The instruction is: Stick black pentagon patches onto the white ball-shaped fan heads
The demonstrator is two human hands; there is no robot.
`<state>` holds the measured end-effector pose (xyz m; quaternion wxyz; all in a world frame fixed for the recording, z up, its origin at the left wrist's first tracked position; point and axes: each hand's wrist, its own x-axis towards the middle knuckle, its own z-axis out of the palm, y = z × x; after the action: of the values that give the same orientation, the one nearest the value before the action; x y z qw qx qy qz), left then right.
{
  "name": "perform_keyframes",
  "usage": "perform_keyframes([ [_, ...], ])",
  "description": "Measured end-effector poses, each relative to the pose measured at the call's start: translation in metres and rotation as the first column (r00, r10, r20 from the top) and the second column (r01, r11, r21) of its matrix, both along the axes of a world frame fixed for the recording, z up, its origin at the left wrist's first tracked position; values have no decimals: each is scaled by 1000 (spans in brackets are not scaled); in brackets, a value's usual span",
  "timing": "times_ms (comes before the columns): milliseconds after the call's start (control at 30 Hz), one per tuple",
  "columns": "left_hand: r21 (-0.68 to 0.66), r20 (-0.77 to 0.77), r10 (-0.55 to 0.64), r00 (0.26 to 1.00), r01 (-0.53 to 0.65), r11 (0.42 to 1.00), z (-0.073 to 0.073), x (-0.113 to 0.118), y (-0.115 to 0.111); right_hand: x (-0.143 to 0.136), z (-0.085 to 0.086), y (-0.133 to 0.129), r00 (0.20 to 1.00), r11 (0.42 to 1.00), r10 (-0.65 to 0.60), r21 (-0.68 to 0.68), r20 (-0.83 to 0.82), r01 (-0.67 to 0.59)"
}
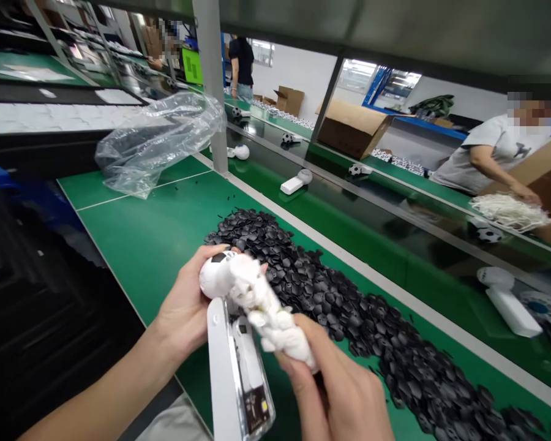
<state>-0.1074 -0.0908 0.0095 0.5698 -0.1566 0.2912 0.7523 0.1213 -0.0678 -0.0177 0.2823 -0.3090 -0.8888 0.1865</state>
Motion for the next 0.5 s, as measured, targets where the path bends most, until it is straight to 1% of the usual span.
perform_keyframes([
  [67,-1,-15,2,1000,-2,1000,-2,-4,1,-5,-1,1,997,996,-51,67,-49,55],
  [100,8,-27,11,1000,-11,1000,-2,-7,1,-8,-1,1,998,995,-46,87,-53,50],
  [167,21,-55,26,998,-24,999,-2,-15,-1,-16,1,2,999,997,34,71,-10,-33],
  [200,17,-67,30,997,-29,999,-2,-21,-4,-22,5,5,997,996,77,40,4,-77],
  [233,5,-80,43,996,-43,999,-1,-28,-7,-30,10,10,996,996,94,-7,2,-94],
  [267,-9,-95,67,993,-68,998,0,-35,-12,-40,16,17,996,994,87,-58,-18,-88],
  [333,-27,-106,117,987,-120,992,2,-51,-24,-69,32,41,997,975,65,-210,-34,-71],
  [367,-33,-92,129,987,-132,991,3,-58,-31,-88,39,55,997,957,75,-278,-28,-80],
  [400,-39,-67,133,989,-136,990,2,-63,-38,-109,44,69,992,923,127,-365,-8,-121],
  [433,-50,-38,129,991,-130,990,1,-68,-45,-133,49,82,980,859,197,-486,22,-162],
  [500,-79,5,108,994,-107,991,-5,-72,-58,-186,53,99,962,777,273,-597,33,-200],
])
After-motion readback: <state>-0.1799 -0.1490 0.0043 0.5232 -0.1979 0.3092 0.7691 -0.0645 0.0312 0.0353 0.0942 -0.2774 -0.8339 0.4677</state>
